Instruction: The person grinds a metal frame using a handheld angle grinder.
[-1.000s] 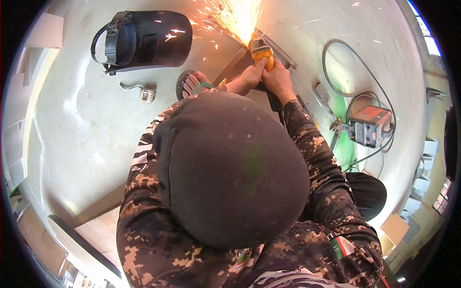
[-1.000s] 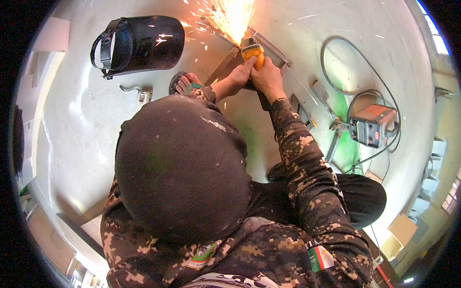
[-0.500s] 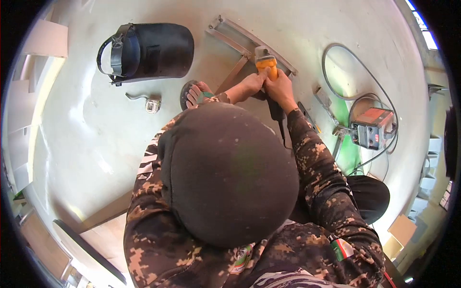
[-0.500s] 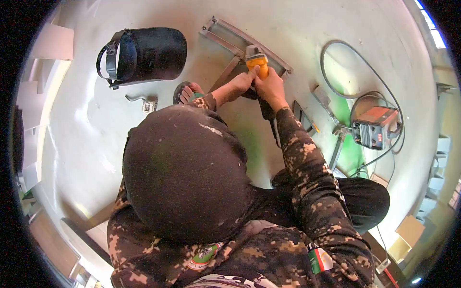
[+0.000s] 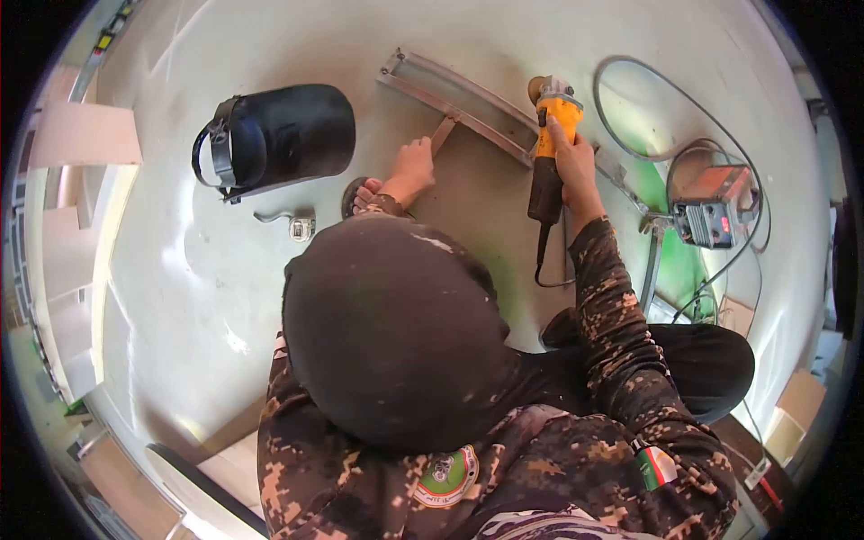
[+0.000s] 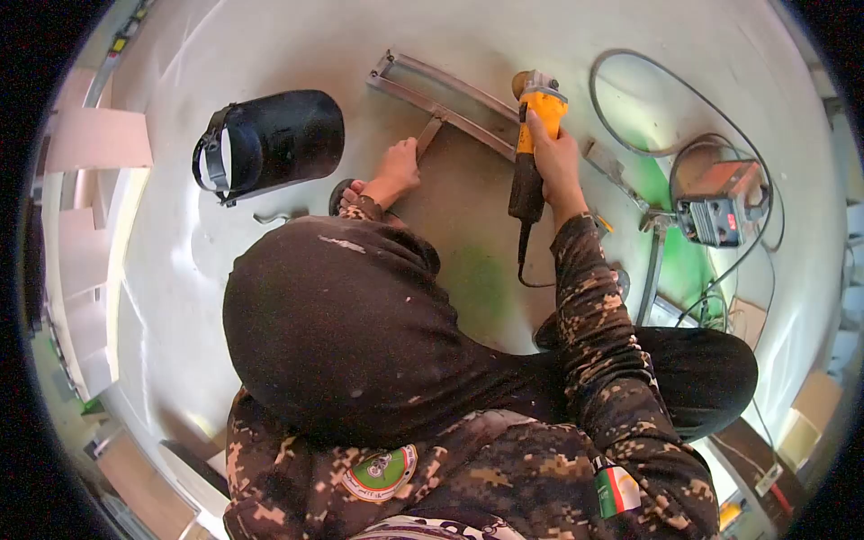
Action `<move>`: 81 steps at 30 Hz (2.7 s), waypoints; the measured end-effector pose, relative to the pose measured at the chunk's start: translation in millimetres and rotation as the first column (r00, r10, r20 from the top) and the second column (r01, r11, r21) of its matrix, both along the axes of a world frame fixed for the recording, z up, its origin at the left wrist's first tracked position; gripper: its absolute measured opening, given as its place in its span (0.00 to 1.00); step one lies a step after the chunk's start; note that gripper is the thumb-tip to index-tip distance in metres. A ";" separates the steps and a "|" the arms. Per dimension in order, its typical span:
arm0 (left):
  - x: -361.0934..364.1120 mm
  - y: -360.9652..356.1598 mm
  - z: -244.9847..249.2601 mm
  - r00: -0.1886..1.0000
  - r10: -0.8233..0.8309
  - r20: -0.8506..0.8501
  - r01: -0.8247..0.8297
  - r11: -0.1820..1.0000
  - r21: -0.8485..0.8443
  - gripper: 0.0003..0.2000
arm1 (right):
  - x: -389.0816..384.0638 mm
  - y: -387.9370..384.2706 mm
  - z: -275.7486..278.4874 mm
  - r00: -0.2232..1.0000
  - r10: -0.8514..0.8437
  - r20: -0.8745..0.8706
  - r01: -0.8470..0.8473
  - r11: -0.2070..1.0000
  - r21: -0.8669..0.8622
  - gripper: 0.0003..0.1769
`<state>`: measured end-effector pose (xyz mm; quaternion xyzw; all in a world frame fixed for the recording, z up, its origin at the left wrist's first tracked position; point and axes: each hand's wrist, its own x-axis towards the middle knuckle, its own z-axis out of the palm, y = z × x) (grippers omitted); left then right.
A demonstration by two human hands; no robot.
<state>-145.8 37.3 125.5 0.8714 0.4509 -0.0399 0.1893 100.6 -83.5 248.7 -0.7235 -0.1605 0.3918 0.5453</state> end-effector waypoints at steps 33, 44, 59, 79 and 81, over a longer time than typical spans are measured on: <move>88.9 -0.2 272.8 0.835 -0.472 -0.283 0.161 0.701 -0.694 0.35 | 41.2 -14.7 -53.5 0.900 0.322 0.293 -0.288 0.945 -0.152 0.31; 187.7 -72.8 58.7 0.508 0.823 0.256 -0.100 0.352 -0.931 0.38 | 38.3 3.7 -64.7 0.785 0.409 0.465 -0.354 0.912 -0.205 0.29; 183.1 -65.8 39.8 0.425 0.875 0.232 -0.103 0.301 -0.948 0.35 | 33.2 16.3 -71.6 0.727 0.493 0.478 -0.335 0.862 -0.381 0.24; 189.6 -68.2 53.9 0.361 0.925 0.118 -0.198 0.199 -0.960 0.38 | 40.1 17.8 -62.3 0.692 0.520 0.501 -0.371 0.851 -0.371 0.27; 191.7 -64.5 41.5 0.334 0.929 0.161 -0.151 0.221 -0.964 0.37 | 34.7 19.0 -58.1 0.707 0.503 0.497 -0.356 0.861 -0.364 0.27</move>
